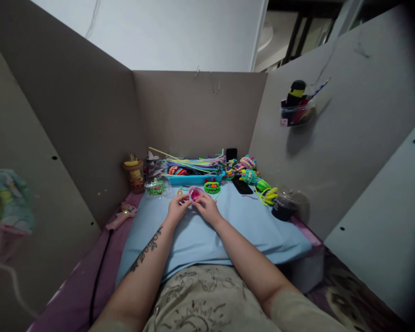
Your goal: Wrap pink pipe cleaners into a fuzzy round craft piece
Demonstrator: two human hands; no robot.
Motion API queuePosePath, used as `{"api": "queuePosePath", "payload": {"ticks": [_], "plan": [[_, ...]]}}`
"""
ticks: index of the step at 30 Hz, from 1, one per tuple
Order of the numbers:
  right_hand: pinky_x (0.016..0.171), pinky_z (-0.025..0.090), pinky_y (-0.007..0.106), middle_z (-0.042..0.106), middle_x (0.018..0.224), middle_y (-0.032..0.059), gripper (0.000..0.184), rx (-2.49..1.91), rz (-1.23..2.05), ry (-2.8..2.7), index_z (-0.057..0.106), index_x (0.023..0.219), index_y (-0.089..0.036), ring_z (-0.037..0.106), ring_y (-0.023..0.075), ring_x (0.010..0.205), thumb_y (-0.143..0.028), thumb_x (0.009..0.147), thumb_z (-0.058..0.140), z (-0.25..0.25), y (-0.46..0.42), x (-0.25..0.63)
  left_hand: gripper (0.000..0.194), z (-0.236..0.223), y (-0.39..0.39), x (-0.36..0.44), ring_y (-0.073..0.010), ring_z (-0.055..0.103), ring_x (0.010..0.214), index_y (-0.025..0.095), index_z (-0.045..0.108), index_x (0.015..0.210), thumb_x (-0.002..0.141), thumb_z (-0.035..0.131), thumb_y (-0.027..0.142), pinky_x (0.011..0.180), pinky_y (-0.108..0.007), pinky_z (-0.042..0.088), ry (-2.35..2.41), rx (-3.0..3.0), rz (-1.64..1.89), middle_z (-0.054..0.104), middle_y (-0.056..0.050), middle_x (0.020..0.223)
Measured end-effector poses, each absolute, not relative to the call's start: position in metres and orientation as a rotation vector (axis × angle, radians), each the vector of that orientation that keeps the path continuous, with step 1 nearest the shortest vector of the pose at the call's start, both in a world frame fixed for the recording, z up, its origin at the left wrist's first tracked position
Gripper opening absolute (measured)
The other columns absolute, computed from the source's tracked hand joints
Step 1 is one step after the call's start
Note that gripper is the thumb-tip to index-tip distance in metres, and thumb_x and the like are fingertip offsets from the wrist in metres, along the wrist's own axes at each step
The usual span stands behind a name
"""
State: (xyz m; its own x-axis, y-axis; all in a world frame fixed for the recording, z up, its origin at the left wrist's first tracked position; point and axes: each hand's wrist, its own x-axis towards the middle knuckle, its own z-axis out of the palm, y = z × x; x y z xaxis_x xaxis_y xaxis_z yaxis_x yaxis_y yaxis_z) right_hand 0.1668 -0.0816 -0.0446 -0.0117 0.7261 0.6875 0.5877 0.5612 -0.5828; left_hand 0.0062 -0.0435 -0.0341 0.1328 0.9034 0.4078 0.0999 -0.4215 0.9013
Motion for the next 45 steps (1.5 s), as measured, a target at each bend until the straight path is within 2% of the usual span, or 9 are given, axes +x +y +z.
{"api": "queuePosePath", "payload": {"ticks": [4, 11, 17, 22, 27, 31, 35, 39, 45], "plan": [[0.084, 0.044, 0.036, 0.062, 0.084, 0.0059, 0.01, -1.061, 0.125, -1.74, 0.066, 0.073, -0.02, 0.056, 0.0203, 0.087, -0.02, 0.082, 0.061, -0.044, -0.083, 0.164, 0.019, -0.037, -0.042, 0.006, -0.0152, 0.058, 0.07, 0.017, 0.071, 0.079, 0.064, 0.073, 0.03, 0.064, -0.026, 0.047, 1.051, 1.756, 1.463, 0.063, -0.001, 0.073], [0.084, 0.044, 0.037, 0.062, 0.084, 0.0055, 0.01, -1.049, 0.025, -1.804, 0.067, 0.075, -0.02, 0.055, 0.0208, 0.087, -0.017, 0.083, 0.061, -0.044, -0.084, 0.164, 0.02, -0.042, -0.044, 0.007, -0.0137, 0.06, 0.07, 0.018, 0.063, 0.093, 0.074, 0.067, 0.024, 0.065, -0.026, 0.051, 1.1, 1.937, 1.494, 0.065, -0.002, 0.087], [0.082, 0.045, 0.038, 0.06, 0.083, 0.0069, 0.012, -1.09, -0.074, -1.89, 0.067, 0.076, -0.019, 0.052, 0.0221, 0.087, -0.018, 0.085, 0.06, -0.045, -0.083, 0.165, 0.025, -0.044, -0.043, 0.003, -0.0223, 0.056, 0.098, 0.023, 0.064, 0.103, 0.078, 0.066, 0.019, 0.09, -0.04, 0.047, 1.188, 2.209, 1.443, 0.056, -0.007, 0.103], [0.084, 0.045, 0.038, 0.061, 0.085, 0.0063, 0.012, -1.059, 0.056, -1.85, 0.067, 0.073, -0.02, 0.054, 0.0211, 0.087, -0.015, 0.082, 0.06, -0.046, -0.083, 0.168, 0.03, -0.045, -0.042, 0.002, -0.0223, 0.056, 0.092, 0.022, 0.061, 0.108, 0.079, 0.065, 0.019, 0.085, -0.039, 0.048, 1.264, 2.384, 1.335, 0.054, -0.007, 0.097], [0.084, 0.046, 0.035, 0.062, 0.089, 0.0065, 0.01, -1.044, 0.235, -1.724, 0.067, 0.072, -0.019, 0.058, 0.0195, 0.087, -0.018, 0.079, 0.06, -0.043, -0.084, 0.174, 0.016, -0.04, -0.047, 0.003, -0.0253, 0.052, 0.099, 0.019, 0.066, 0.094, 0.079, 0.066, 0.025, 0.088, -0.041, 0.045, 1.3, 2.538, 1.286, 0.052, -0.01, 0.103], [0.078, 0.047, 0.032, 0.064, 0.076, 0.0053, 0.025, -1.121, 0.318, -1.67, 0.065, 0.063, -0.018, 0.059, 0.0184, 0.079, -0.024, 0.085, 0.053, -0.043, -0.082, 0.177, 0.009, -0.036, -0.052, 0.005, -0.0237, 0.052, 0.097, 0.019, 0.067, 0.088, 0.081, 0.064, 0.023, 0.086, -0.038, 0.045, 1.218, 2.699, 1.206, 0.055, -0.008, 0.101], [0.074, 0.047, 0.032, 0.067, 0.08, 0.0044, 0.017, -1.186, 0.336, -1.624, 0.069, 0.077, -0.019, 0.059, 0.0183, 0.077, -0.016, 0.081, 0.053, -0.048, -0.077, 0.178, 0.009, -0.033, -0.056, 0.009, -0.0231, 0.052, 0.097, 0.02, 0.068, 0.088, 0.084, 0.06, 0.024, 0.086, -0.038, 0.044, 1.106, 2.858, 1.115, 0.058, -0.008, 0.103], [0.084, 0.046, 0.035, 0.069, 0.099, 0.0063, 0.03, -1.18, 0.378, -1.806, 0.069, 0.096, -0.02, 0.061, 0.0202, 0.092, -0.006, 0.074, 0.055, -0.046, -0.073, 0.181, 0.013, -0.031, -0.06, 0.013, -0.0226, 0.051, 0.097, 0.022, 0.068, 0.092, 0.086, 0.059, 0.029, 0.087, -0.039, 0.043, 1.023, 2.973, 1.048, 0.059, -0.007, 0.104], [0.086, 0.044, 0.035, 0.065, 0.096, 0.0047, 0.029, -1.076, 0.471, -2.011, 0.065, 0.092, -0.019, 0.058, 0.0192, 0.092, -0.004, 0.069, 0.056, -0.034, -0.075, 0.189, 0.012, -0.029, -0.067, 0.016, -0.0233, 0.051, 0.101, 0.023, 0.067, 0.088, 0.088, 0.056, 0.027, 0.093, -0.042, 0.039, 0.976, 3.039, 1.014, 0.06, -0.007, 0.107]]}}
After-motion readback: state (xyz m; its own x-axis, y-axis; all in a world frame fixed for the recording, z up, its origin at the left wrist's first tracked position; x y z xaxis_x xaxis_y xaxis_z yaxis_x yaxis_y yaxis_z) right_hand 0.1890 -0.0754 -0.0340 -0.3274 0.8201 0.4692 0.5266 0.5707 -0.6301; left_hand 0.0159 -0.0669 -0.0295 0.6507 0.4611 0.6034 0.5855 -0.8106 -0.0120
